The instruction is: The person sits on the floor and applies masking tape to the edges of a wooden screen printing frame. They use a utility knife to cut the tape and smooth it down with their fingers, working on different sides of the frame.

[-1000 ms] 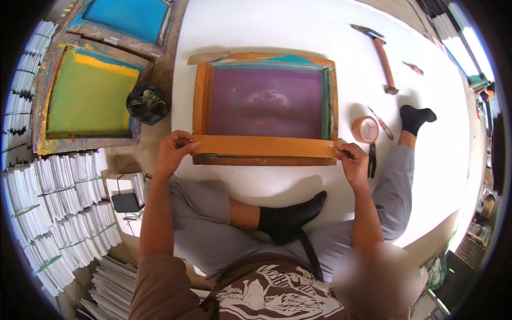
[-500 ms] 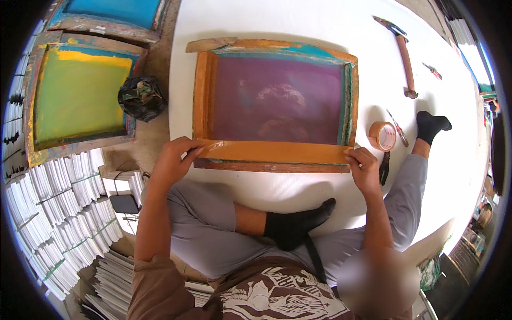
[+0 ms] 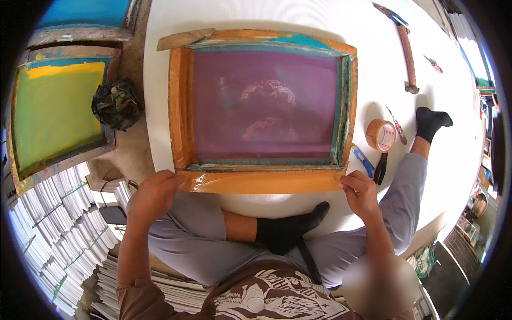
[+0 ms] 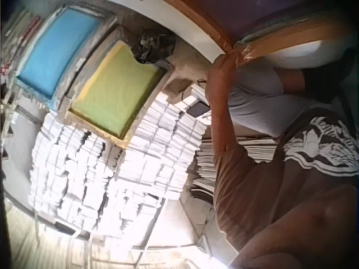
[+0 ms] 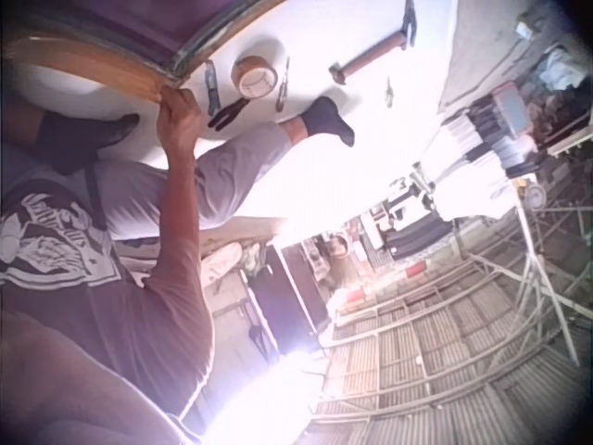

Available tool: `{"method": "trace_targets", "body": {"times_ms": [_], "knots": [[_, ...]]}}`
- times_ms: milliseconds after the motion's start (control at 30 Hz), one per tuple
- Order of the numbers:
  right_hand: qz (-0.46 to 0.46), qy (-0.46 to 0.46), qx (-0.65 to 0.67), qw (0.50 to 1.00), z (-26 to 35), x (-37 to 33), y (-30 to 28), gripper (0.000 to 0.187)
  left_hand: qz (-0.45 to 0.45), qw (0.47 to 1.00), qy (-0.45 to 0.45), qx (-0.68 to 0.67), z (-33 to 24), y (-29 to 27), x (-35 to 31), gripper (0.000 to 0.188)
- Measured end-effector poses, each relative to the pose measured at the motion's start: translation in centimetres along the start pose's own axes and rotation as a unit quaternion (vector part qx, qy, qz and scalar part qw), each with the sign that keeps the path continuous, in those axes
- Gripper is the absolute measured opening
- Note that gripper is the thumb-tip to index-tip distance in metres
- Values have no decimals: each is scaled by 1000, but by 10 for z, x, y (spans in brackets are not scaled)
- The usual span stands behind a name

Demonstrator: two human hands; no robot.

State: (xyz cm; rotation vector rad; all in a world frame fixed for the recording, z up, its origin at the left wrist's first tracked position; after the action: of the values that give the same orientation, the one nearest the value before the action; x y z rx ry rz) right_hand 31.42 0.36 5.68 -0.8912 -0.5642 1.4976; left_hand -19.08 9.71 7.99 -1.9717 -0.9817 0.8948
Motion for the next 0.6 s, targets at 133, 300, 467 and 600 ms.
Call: {"method": "trace_targets", "body": {"times_ms": [133, 300, 467, 600], "knots": [[-61, -23, 3, 998, 0, 6, 2, 20, -68, 998, 1, -15, -6, 3, 5, 27], [-88, -58, -19, 994, 2, 25, 11, 17, -66, 997, 23, 40, -2, 12, 22, 30], [-53, -50, -23, 997, 0, 29, 19, 18, -32, 997, 37, 56, -2, 10, 27, 33], [-38, -55, -53, 996, 3, 31, 21, 18, 0, 996, 35, 76, -2, 11, 31, 35]]}}
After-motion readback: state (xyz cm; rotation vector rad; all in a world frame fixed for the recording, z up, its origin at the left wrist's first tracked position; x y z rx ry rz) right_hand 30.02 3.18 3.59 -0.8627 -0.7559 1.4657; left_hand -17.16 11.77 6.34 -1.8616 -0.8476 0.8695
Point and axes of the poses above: each hand's wrist, its own x-axis towards the middle knuckle, its own y-axis out of the palm, z = x × y, the point moved 1 cm from there along x, towards the middle knuckle, and after that the axes turned 11 degrees about -z, right-handed, at the moved point
